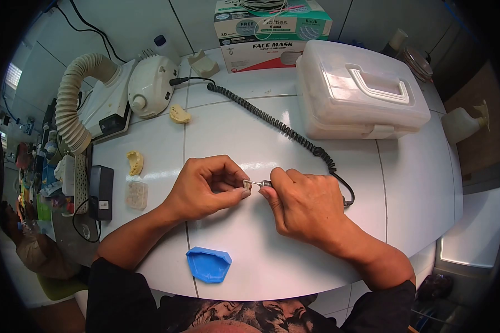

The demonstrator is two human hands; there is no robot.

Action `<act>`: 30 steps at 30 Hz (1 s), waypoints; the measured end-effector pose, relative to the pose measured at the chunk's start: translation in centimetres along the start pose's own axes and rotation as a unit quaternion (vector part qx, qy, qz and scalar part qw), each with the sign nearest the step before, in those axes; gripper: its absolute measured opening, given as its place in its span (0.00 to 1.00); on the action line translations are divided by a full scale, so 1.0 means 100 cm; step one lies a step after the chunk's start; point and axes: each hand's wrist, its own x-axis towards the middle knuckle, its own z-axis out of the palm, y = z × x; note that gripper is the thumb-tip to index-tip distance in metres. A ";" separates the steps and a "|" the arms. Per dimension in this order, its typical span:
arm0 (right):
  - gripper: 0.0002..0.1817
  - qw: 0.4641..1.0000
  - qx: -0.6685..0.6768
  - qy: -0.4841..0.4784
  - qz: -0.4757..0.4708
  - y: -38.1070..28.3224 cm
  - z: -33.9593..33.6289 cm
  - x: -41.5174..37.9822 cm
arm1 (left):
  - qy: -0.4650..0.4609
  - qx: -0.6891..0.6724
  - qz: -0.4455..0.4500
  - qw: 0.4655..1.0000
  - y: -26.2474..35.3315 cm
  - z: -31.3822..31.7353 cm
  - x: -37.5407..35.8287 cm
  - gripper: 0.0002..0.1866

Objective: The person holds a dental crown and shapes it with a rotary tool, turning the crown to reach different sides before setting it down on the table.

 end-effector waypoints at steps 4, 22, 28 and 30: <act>0.16 1.000 0.000 -0.001 -0.002 0.000 0.000 0.000 | 0.001 0.004 -0.001 1.000 -0.001 0.000 0.000 0.11; 0.18 1.000 0.008 -0.007 -0.007 0.002 0.000 0.000 | -0.001 0.011 -0.004 1.000 0.000 0.001 -0.001 0.11; 0.18 1.000 0.006 -0.012 -0.007 0.002 -0.001 0.000 | -0.001 0.011 -0.004 1.000 0.000 0.001 -0.001 0.11; 0.18 1.000 0.004 -0.014 -0.008 0.002 -0.002 0.000 | 0.001 0.015 -0.003 1.000 0.000 0.001 -0.001 0.11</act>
